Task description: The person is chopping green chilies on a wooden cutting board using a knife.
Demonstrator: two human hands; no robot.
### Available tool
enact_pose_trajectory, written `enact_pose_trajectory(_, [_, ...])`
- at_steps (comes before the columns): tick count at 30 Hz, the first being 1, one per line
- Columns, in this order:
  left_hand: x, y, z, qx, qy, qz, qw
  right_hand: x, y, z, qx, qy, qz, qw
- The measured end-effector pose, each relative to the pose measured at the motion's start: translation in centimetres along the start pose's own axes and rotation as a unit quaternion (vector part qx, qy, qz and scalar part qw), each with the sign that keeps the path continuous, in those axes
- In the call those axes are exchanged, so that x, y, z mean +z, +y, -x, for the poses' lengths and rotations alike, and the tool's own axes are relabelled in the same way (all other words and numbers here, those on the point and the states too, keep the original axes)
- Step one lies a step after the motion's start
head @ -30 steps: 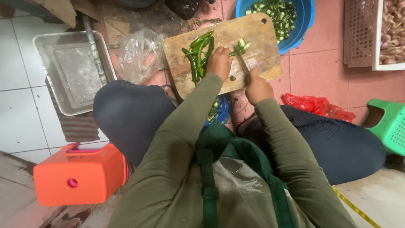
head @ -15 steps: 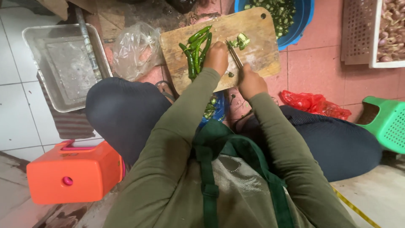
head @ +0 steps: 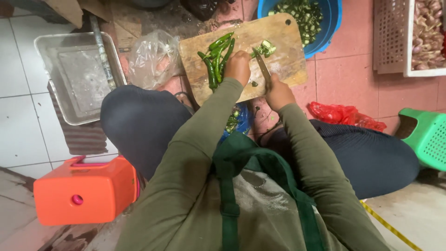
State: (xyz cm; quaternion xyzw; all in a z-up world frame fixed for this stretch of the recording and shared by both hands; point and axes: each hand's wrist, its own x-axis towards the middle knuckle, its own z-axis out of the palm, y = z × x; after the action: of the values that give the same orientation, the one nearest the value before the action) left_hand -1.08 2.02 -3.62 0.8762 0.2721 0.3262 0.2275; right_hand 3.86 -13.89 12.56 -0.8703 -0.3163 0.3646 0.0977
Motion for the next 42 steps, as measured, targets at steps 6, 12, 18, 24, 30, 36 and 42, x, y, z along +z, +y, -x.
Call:
enact_pose_trajectory(6, [0.1,0.3,0.4,0.063,0.016,-0.009,0.998,1.2,2.3,-1.0,0.017,0.021,0.118,0.993])
enact_pose_trajectory(12, [1.6,-1.1,0.5,0.036,0.013,-0.019,0.999,-0.5,-0.5,1.4,0.002,0.03,0.054,0.998])
enact_pose_trajectory(18, [3.2,-1.9,0.4,0.033,-0.001,0.025,0.999,1.2,1.1,0.0,0.011,0.005,0.137,0.991])
enact_pose_trajectory(24, [3.6,-1.7,0.6,0.022,0.017,0.001,1.0,1.4,1.4,-1.7,-0.005,0.013,0.084,0.996])
enact_pose_trajectory(30, [-0.4,0.7,-1.2,-0.014,-0.004,0.039,0.999,-0.9,3.6,-0.1,-0.006,0.019,0.028,0.999])
enact_pose_trajectory(36, [-6.7,1.4,-5.5,-0.141,-0.006,-0.031,0.99,0.9,4.9,-1.7,-0.063,0.089,0.177,0.978])
enact_pose_trajectory(42, [-11.4,-0.4,-7.2,-0.283,0.104,-0.012,0.953,-1.8,9.6,-9.0,-0.039,0.194,0.185,0.963])
